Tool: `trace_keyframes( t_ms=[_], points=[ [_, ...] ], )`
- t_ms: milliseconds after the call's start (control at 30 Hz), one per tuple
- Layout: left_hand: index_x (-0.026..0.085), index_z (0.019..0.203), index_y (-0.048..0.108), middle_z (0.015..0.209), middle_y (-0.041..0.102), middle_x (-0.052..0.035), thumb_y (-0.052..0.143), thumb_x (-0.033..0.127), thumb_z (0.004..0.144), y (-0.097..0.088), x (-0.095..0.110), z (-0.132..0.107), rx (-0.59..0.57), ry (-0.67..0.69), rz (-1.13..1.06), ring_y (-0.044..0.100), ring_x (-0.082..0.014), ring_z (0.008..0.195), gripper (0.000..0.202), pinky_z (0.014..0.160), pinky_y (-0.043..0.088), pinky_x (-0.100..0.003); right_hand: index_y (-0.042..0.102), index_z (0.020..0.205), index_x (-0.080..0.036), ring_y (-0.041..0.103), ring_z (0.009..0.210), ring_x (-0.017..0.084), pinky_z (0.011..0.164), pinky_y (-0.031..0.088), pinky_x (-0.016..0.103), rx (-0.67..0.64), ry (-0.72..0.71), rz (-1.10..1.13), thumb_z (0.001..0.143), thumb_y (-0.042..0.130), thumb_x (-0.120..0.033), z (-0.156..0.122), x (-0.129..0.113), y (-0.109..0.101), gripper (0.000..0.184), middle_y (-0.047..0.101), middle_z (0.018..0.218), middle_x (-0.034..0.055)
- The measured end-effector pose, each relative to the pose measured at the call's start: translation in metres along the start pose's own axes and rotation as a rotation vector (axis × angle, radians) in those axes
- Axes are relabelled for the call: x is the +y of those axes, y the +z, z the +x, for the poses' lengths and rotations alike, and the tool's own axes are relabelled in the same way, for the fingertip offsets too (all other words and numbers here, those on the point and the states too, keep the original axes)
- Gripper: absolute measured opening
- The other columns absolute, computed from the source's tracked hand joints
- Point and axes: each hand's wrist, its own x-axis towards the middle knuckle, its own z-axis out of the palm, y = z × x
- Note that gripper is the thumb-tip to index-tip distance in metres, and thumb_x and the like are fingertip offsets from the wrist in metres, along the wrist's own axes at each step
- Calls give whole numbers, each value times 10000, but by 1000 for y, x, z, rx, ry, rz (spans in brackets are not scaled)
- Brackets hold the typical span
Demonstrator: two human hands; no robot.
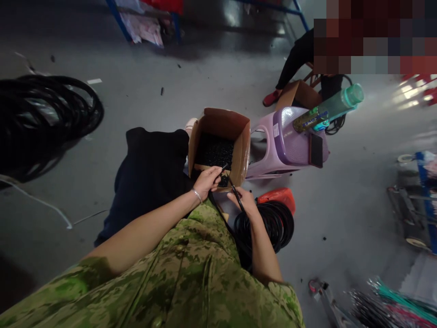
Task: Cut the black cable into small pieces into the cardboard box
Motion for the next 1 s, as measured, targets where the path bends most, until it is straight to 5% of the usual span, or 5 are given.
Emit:
trace_keyframes(
  t_ms=[1000],
  points=[
    [201, 842, 540, 444, 296, 111, 593, 422, 818, 0, 0, -1, -14, -50, 100, 205, -25, 329, 228, 374, 125, -148, 663, 806, -178, 518, 601, 142, 575, 388, 227, -60, -68, -112, 802, 566, -601, 23, -13, -12, 434, 594, 646, 9]
  ],
)
